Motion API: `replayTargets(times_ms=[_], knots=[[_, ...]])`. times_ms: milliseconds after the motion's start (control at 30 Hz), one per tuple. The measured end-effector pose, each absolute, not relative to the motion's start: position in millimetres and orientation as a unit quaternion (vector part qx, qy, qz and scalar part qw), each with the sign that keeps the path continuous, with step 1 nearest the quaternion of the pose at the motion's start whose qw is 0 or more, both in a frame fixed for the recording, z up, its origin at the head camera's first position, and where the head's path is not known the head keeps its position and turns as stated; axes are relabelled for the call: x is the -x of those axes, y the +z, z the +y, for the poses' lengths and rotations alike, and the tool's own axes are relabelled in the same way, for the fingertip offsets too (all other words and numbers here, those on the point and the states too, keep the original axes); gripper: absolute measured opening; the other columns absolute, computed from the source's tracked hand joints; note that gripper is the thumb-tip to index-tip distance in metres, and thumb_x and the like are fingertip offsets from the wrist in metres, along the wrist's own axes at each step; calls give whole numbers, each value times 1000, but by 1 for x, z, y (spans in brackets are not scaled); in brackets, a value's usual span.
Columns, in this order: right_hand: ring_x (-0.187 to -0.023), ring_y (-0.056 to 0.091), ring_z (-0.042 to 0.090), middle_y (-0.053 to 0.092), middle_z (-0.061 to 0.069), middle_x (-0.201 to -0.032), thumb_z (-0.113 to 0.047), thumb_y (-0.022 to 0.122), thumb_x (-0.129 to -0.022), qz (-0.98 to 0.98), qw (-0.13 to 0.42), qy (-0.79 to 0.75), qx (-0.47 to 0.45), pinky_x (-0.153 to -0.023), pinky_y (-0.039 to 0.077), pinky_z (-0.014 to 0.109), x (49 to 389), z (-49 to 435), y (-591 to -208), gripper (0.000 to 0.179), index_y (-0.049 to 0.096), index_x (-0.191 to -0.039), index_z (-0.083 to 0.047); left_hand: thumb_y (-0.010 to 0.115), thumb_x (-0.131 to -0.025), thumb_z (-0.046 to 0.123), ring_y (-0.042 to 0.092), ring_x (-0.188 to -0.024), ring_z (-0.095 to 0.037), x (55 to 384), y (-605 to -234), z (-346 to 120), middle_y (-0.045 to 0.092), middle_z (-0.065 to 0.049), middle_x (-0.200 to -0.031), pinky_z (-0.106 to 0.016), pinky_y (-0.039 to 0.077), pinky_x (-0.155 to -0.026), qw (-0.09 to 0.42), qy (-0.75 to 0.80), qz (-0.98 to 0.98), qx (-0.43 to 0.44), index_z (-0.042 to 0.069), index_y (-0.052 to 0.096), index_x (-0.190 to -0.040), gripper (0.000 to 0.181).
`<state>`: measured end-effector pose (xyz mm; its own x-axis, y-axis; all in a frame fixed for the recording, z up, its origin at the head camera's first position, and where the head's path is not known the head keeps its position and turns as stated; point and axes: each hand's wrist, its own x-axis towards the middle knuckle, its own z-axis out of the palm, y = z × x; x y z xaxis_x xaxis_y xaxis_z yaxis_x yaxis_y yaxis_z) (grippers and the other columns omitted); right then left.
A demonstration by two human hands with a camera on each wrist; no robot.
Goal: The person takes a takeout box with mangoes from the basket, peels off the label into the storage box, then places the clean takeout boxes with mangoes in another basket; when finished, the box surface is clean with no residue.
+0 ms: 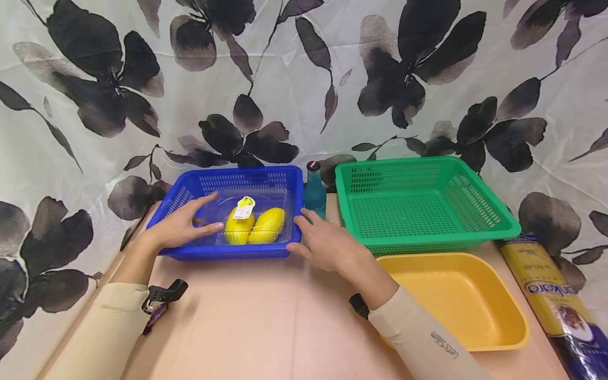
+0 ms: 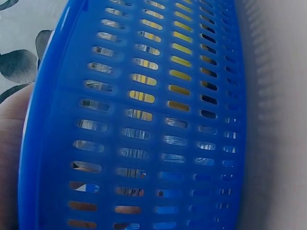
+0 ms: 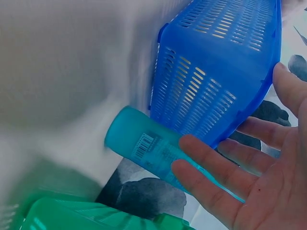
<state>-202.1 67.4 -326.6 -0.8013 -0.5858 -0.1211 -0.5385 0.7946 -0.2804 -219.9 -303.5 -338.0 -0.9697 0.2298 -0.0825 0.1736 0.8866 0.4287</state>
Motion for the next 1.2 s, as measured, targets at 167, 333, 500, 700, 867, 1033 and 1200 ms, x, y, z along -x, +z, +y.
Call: replayTargets(times_ms=[167,333,500,700,867,1033,1200], knots=[[-152,33,35,23,15,-169,-56,52,-103,942,106,-120,295,-115,42,53,202,67,-327,77,34,-160,-9,64,-92,65,61,-121,-44,218,-338,-304,26,-24,-165,-67,45,-106,69,236,964,-96,17,19,-165,98],[-152,34,33,23,13,-170,-58,51,-102,941,109,-124,295,-115,42,53,204,60,-327,78,33,-161,-11,64,-93,64,58,-124,-48,214,-329,-313,24,-25,-165,-67,50,-99,69,246,964,-78,20,19,-166,96],[-152,34,32,21,11,-170,-58,51,-102,944,110,-116,287,-115,42,52,204,61,-328,77,33,-161,-12,64,-93,64,56,-124,-46,217,-327,-312,27,-25,-164,-66,52,-97,65,255,961,-81,20,21,-165,95],[-153,32,32,20,12,-171,-58,50,-102,945,112,-110,288,-116,42,52,204,66,-329,77,32,-162,-12,68,-93,59,58,-117,-42,219,-329,-309,25,-22,-165,-58,56,-94,57,287,952,-87,21,26,-164,91],[-152,32,33,20,12,-171,-58,50,-102,945,115,-106,287,-116,42,53,204,65,-328,77,31,-162,-12,70,-97,44,60,-92,-29,216,-324,-312,25,-21,-162,-38,58,-73,49,336,936,-93,22,31,-163,80],[-152,33,33,21,13,-170,-58,51,-102,946,112,-105,285,-115,43,52,203,65,-327,77,32,-162,-12,68,-100,31,60,-83,-27,215,-322,-313,21,-23,-164,-34,58,-64,44,370,921,-109,18,32,-162,73],[-151,34,33,22,13,-170,-58,51,-102,945,107,-107,288,-115,43,52,203,66,-327,77,32,-161,-11,67,-101,25,55,-90,-28,215,-320,-312,21,-20,-167,-33,57,-62,21,379,918,-113,14,36,-160,68]])
